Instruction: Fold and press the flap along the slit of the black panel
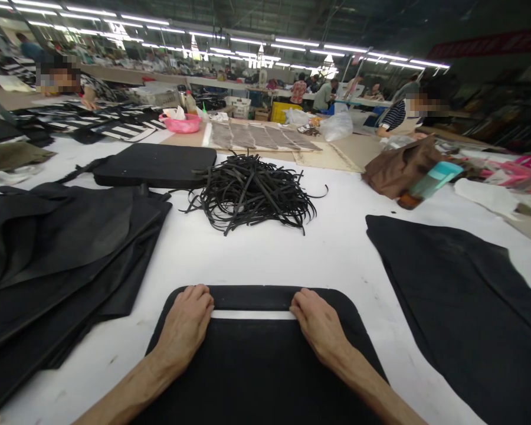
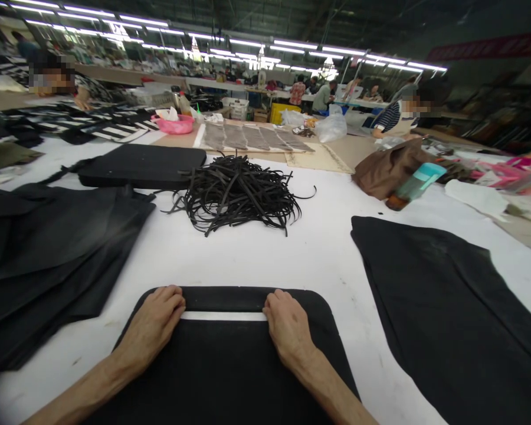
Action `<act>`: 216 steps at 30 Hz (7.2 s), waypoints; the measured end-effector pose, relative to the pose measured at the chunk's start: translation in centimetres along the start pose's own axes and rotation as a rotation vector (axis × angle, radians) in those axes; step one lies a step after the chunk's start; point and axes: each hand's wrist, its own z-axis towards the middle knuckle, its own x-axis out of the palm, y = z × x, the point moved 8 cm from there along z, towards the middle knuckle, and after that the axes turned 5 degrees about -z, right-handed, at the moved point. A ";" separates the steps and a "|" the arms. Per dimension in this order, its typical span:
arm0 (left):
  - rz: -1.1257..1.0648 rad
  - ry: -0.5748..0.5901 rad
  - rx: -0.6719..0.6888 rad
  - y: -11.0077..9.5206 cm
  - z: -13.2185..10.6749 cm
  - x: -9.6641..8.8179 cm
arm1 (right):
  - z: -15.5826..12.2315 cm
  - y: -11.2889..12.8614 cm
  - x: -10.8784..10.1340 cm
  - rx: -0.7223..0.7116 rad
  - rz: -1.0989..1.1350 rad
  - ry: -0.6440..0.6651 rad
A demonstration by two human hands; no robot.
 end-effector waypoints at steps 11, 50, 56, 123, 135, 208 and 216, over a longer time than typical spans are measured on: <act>-0.015 0.020 -0.180 0.3 0.5 -0.5 | 1.0 -0.7 0.8 0.102 0.019 0.177; 0.572 0.150 0.358 -5.9 -2.0 3.2 | 1.7 -0.3 -0.1 0.162 -0.035 0.328; 0.503 0.180 0.202 -5.8 -1.2 3.7 | 1.5 -0.6 0.1 0.156 -0.023 0.308; 0.284 0.270 0.412 -11.7 1.5 7.8 | -0.4 -3.5 -1.0 -0.226 0.032 0.148; 0.367 0.226 0.484 -12.4 1.0 8.7 | -2.4 -4.9 -0.5 -0.282 -0.204 0.025; 0.434 0.217 0.453 -13.6 1.2 7.6 | -1.1 -6.7 -0.7 -0.073 0.270 0.082; 0.430 0.222 0.458 -13.7 1.2 7.5 | -1.2 -6.2 -0.6 -0.150 0.247 0.101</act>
